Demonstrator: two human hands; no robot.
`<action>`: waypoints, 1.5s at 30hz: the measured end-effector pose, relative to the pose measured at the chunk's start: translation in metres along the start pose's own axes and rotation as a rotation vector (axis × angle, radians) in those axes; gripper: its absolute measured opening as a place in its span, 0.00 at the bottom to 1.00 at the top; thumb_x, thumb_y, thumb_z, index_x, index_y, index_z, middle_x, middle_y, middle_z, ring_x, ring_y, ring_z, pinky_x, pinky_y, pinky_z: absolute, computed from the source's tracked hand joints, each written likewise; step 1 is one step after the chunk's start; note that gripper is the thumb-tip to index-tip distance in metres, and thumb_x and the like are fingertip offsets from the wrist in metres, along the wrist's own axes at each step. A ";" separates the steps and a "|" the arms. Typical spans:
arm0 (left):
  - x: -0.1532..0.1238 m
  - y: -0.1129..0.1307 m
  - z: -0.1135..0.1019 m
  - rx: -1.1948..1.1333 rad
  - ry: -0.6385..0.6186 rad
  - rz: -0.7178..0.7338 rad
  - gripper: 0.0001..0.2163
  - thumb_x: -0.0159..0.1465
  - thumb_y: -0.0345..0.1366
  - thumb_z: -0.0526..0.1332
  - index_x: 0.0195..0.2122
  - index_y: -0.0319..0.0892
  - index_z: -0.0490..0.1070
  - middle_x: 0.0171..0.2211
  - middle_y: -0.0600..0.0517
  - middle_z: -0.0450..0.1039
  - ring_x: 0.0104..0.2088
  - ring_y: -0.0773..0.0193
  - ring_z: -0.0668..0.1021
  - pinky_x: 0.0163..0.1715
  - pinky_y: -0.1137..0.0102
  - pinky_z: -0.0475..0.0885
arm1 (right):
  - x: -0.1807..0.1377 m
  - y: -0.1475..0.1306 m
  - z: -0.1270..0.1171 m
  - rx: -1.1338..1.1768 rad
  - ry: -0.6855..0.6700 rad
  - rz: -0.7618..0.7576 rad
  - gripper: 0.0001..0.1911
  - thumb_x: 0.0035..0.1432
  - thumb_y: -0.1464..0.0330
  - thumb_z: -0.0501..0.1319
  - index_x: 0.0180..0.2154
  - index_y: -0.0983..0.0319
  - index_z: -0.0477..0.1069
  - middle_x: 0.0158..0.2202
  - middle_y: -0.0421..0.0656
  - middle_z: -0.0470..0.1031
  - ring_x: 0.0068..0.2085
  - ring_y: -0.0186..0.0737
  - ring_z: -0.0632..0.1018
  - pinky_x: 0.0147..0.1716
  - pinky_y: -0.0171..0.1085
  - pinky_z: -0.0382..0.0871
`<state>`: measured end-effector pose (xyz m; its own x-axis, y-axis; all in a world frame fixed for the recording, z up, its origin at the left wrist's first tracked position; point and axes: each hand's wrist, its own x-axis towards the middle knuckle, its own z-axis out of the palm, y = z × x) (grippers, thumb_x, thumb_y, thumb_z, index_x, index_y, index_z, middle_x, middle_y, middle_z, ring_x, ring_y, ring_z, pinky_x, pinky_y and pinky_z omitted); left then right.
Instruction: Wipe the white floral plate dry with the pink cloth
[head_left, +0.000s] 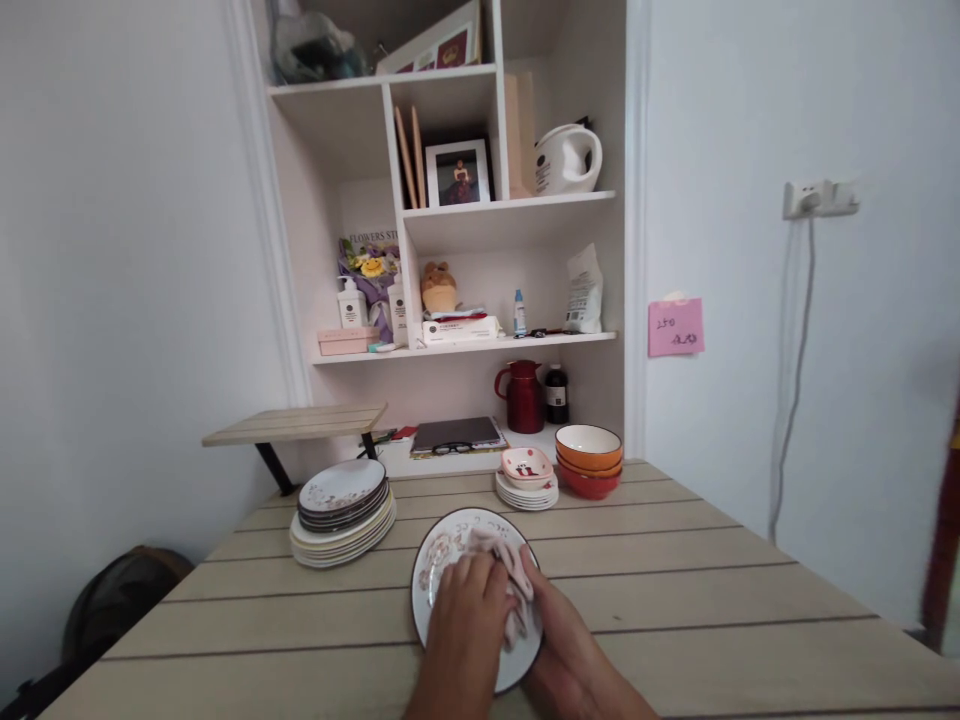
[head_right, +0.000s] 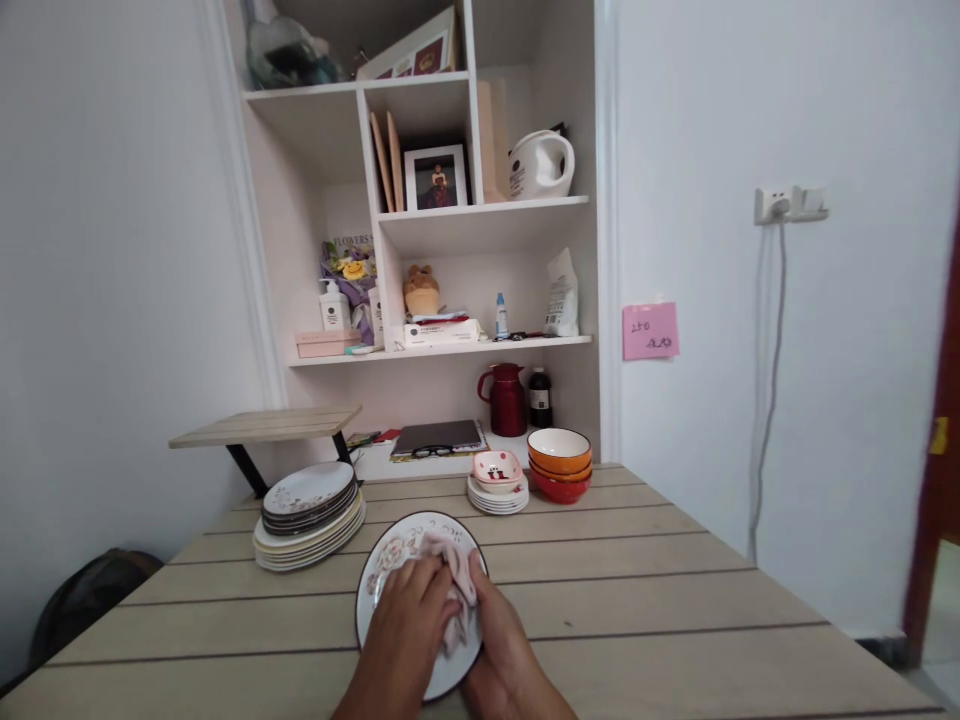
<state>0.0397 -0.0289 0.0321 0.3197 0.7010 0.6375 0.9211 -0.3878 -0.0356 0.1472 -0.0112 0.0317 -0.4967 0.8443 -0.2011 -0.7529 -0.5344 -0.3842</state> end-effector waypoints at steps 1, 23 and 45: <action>0.007 0.000 -0.001 0.025 0.018 0.016 0.16 0.60 0.24 0.59 0.48 0.46 0.71 0.45 0.51 0.74 0.44 0.56 0.75 0.46 0.60 0.70 | 0.000 0.002 0.001 0.007 -0.021 0.001 0.24 0.58 0.54 0.60 0.45 0.68 0.76 0.36 0.51 0.83 0.35 0.43 0.81 0.41 0.40 0.73; 0.005 0.007 0.007 0.017 0.075 0.046 0.15 0.62 0.27 0.61 0.47 0.50 0.73 0.47 0.54 0.74 0.45 0.58 0.73 0.48 0.60 0.68 | 0.002 -0.003 -0.001 -0.057 -0.002 0.013 0.29 0.53 0.48 0.61 0.42 0.67 0.77 0.36 0.53 0.82 0.41 0.50 0.81 0.45 0.46 0.72; 0.013 -0.003 0.016 0.159 0.081 -0.002 0.14 0.64 0.29 0.60 0.48 0.52 0.73 0.49 0.52 0.72 0.46 0.58 0.73 0.47 0.60 0.68 | 0.012 0.000 -0.009 -0.046 0.001 0.005 0.32 0.52 0.47 0.61 0.49 0.65 0.75 0.41 0.53 0.82 0.45 0.52 0.80 0.50 0.50 0.69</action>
<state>0.0449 -0.0093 0.0279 0.3051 0.6482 0.6976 0.9472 -0.2823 -0.1520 0.1453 -0.0013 0.0207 -0.4998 0.8419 -0.2035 -0.7297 -0.5358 -0.4247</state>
